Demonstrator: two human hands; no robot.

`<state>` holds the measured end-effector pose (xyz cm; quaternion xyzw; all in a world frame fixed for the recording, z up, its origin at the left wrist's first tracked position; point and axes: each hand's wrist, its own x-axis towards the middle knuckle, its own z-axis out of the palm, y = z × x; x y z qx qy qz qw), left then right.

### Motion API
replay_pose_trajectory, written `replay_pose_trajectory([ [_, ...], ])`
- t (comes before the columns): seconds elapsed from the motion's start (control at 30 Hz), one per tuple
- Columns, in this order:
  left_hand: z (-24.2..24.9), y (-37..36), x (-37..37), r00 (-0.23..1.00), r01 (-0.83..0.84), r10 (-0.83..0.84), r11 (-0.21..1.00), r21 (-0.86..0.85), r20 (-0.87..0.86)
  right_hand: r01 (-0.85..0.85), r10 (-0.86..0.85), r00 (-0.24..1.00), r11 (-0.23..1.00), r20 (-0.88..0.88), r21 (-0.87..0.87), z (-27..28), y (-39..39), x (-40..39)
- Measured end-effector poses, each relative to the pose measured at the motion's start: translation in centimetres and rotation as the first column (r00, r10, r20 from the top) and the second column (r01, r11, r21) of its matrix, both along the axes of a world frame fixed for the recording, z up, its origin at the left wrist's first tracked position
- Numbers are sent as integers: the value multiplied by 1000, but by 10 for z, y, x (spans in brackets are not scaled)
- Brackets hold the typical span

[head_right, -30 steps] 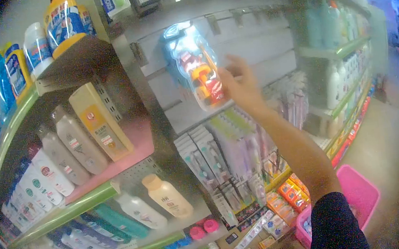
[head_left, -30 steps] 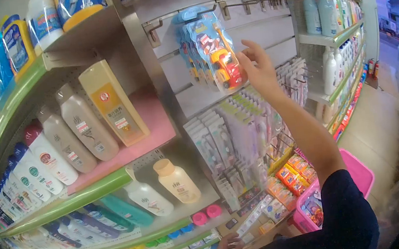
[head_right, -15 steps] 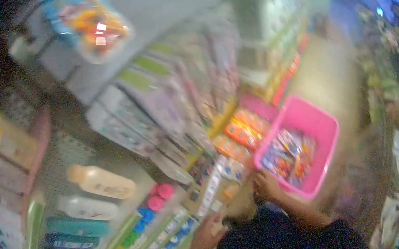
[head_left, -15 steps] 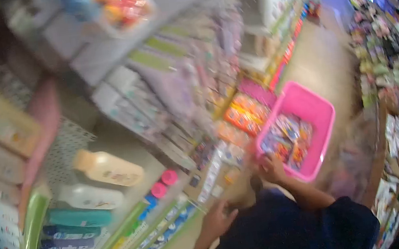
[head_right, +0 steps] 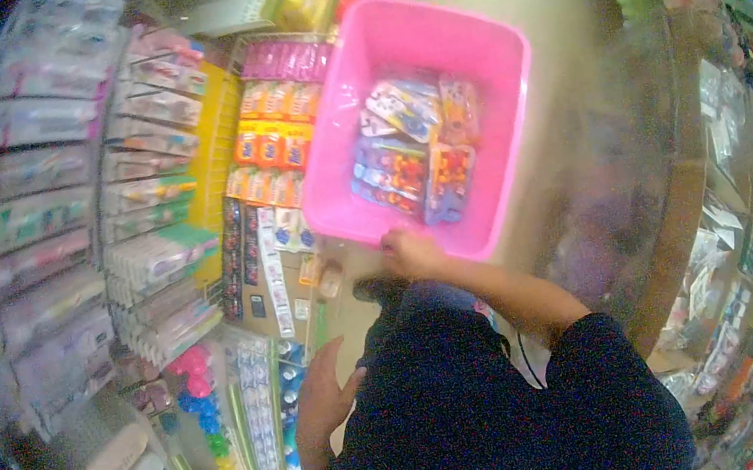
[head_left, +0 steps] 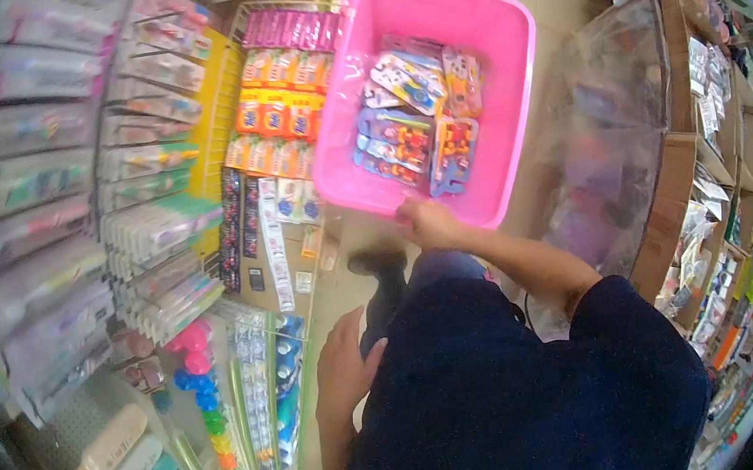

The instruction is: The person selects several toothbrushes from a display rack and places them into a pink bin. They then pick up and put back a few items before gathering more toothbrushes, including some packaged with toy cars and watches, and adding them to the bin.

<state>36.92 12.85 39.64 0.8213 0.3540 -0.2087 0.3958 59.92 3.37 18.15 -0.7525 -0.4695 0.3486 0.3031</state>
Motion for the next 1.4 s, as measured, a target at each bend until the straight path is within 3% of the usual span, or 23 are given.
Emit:
replay_pose_trajectory([
  [0.03,-5,-3,11,1000,10,-10,999,-34,5,-1,-23,991,983,-128,-186,-6,0,15],
  [0.13,-22,-8,40,998,33,-32,999,-3,60,85,-115,986,970,-122,-229,-18,0,53],
  [0.27,-65,-2,69,994,-97,104,979,-180,27,90,-95,995,957,-5,-277,-49,13,103],
  [0.33,-90,5,87,999,-12,16,995,-98,47,49,-30,998,944,61,-327,-71,18,128],
  [0.4,-110,15,106,995,60,-58,998,-18,85,109,-94,994,929,60,-354,-79,23,144],
  [0.5,-148,37,132,939,-169,177,984,-55,294,112,-74,992,890,103,-441,-83,30,164],
  [0.57,-172,50,145,921,-223,146,958,180,361,42,14,994,876,113,-481,-78,34,177],
  [0.67,-206,64,155,888,-248,115,935,254,445,50,144,953,795,268,-604,-96,32,205],
  [0.87,-245,57,158,919,-12,-151,912,410,364,1,272,880,818,388,-575,-94,52,214],
  [0.97,-248,56,164,921,-84,-127,857,508,367,-102,296,889,872,350,-479,-115,60,179],
  [1.07,-249,56,163,911,-105,-120,856,506,394,-167,229,892,968,391,-186,-119,72,156],
  [1.1,-248,55,163,914,-100,-122,857,505,387,-155,274,890,934,365,-322,-118,76,156],
  [1.23,-252,56,160,920,-71,-128,874,481,370,-477,783,557,574,277,-665,-117,68,173],
  [1.33,-253,54,160,915,-83,-124,873,481,384,-597,854,397,518,336,-612,-125,61,188],
  [1.37,-251,55,160,913,-91,-124,865,493,388,-643,823,446,568,352,-514,-131,58,194],
  [1.4,-252,56,160,910,-94,-129,861,500,393,-610,830,457,555,321,-565,-136,59,198],
])
